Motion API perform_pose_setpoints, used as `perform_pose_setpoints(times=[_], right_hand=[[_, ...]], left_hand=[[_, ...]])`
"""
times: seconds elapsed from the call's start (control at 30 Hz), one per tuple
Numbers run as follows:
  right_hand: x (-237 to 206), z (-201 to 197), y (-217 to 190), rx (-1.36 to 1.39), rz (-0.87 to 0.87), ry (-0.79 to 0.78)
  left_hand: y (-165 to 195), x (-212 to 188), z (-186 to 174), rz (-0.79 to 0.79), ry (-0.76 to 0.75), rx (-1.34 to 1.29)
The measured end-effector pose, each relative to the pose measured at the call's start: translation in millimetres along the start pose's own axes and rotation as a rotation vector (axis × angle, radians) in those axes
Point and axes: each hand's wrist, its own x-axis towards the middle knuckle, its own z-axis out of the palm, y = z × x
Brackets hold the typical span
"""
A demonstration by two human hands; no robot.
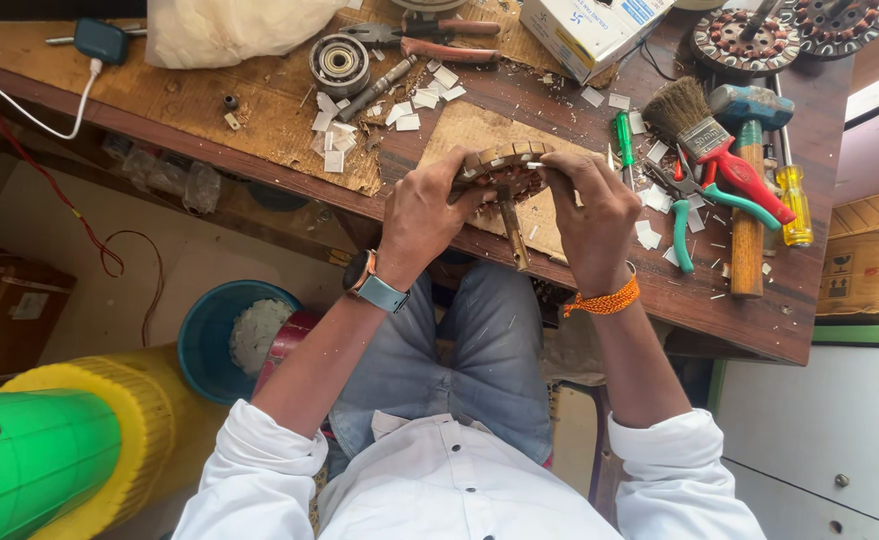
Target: The person cuts small white rectangular pieces with scissors and inserts them into slots on a circular stator component. They use a screwdriver to press the pieces into place and repeat the process for multiple slots.
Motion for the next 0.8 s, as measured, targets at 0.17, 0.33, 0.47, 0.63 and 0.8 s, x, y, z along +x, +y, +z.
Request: perform_pose_setpoints(times=[0.17,0.33,0.47,0.63,0.8], right_hand=[[-4,-7,-1,0.007,-0.049,0.066],[-13,-6,3,-0.086,-0.104,0.105],[-23,-6,7,-0.11,-0.128,0.083],[-27,-2,16,-0.126,-0.182,0.132],[-28,0,17,-0.168,-0.178,0.146]], left_hand=[[9,-3,-1,0.054,-0.005,-0.006],[13,-2,0,0.047,-0.025,0.006],[12,-1,1,0.066,-0.023,-0.02],[13,-2,2,0.088,-0.003,-0.022],[13,-3,3,0.091,-0.014,0.003]])
